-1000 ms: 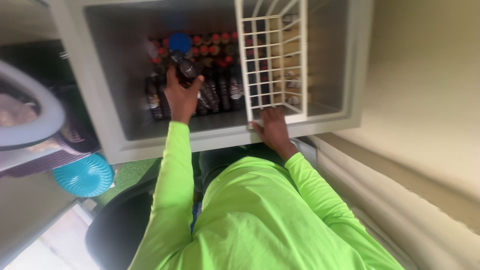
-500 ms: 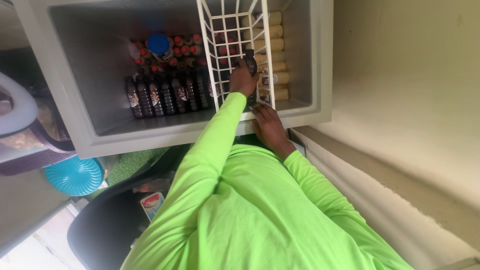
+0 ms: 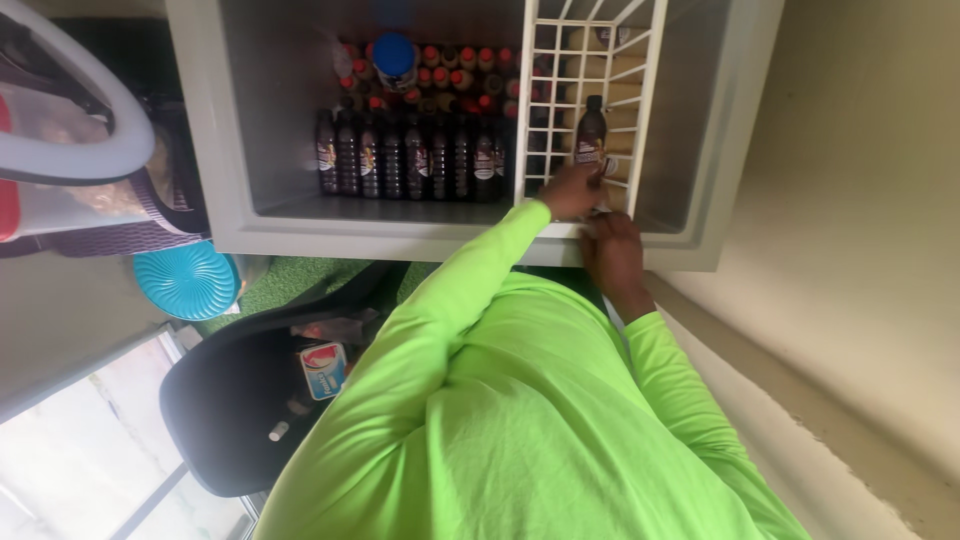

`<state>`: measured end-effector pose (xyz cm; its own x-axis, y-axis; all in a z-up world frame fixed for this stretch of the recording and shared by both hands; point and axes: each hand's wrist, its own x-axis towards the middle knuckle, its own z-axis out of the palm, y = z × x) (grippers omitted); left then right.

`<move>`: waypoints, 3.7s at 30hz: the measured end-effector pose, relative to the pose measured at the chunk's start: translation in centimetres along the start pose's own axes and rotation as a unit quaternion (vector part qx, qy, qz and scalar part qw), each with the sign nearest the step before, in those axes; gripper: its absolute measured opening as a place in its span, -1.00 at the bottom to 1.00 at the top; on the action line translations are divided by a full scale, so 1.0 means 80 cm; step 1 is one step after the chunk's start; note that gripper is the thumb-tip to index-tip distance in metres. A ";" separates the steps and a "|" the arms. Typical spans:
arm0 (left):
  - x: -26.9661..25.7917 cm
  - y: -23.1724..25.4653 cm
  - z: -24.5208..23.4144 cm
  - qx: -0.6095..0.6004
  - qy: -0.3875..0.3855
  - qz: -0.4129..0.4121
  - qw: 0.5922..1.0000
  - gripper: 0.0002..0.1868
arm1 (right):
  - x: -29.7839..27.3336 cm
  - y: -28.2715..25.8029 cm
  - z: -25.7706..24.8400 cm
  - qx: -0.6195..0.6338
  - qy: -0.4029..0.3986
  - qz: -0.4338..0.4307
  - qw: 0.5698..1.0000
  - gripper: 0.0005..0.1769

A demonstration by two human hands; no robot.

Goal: The person removes multiple dark-colored bottles from a freezer compartment and places them into a white wire basket. The person handles the bottles one at a time, transferring them from the freezer floor to the basket until the basket is full.

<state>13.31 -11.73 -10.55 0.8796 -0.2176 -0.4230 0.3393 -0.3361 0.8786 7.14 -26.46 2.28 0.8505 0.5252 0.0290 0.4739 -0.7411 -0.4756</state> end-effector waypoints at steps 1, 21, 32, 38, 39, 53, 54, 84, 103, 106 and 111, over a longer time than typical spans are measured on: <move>-0.028 0.014 -0.011 -0.091 -0.032 0.063 0.993 -0.35 | 0.003 0.000 0.001 -0.015 0.001 -0.003 1.000 -0.77; -0.057 -0.272 -0.319 0.309 0.061 -0.212 0.925 -0.18 | 0.068 -0.157 0.118 -0.006 0.113 0.135 0.984 -0.43; -0.021 -0.295 -0.294 0.425 0.106 -0.148 0.886 -0.36 | 0.075 -0.163 0.116 -0.021 0.098 0.193 0.976 -0.47; -0.054 -0.288 -0.324 0.311 0.146 -0.079 0.936 -0.58 | 0.080 -0.169 0.109 -0.009 0.117 0.181 0.976 -0.50; -0.062 -0.285 -0.330 0.273 0.146 -0.089 0.947 -0.67 | 0.082 -0.169 0.108 -0.007 0.117 0.181 0.976 -0.50; -0.263 -0.033 -0.304 0.144 0.235 0.036 0.961 -0.67 | 0.066 -0.153 0.116 0.089 0.139 0.108 0.980 -0.29; -0.278 0.008 -0.302 0.145 0.251 0.060 0.955 -0.68 | 0.061 -0.153 0.105 0.135 0.136 0.075 0.979 -0.23; -0.283 0.033 -0.182 0.026 0.243 -0.013 0.970 -0.53 | 0.189 0.002 0.104 0.013 -0.116 0.259 0.959 -0.43; -0.191 -0.127 -0.305 0.236 0.017 -0.083 0.968 -0.50 | 0.109 -0.068 0.120 0.041 0.086 0.233 0.968 -0.68; -0.131 -0.171 -0.309 0.285 -0.047 -0.155 0.945 -0.50 | 0.077 -0.130 0.120 0.045 0.140 0.212 0.966 -0.76; -0.042 -0.259 -0.288 0.323 -0.067 -0.202 0.922 -0.09 | 0.079 -0.182 0.116 -0.034 0.168 0.207 0.963 -0.60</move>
<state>11.03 17.09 -22.25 0.6608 -0.0528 -0.7487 0.3228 -0.8806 0.3470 3.49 -8.48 1.20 0.9903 0.0214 0.1372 0.0815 -0.8898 -0.4489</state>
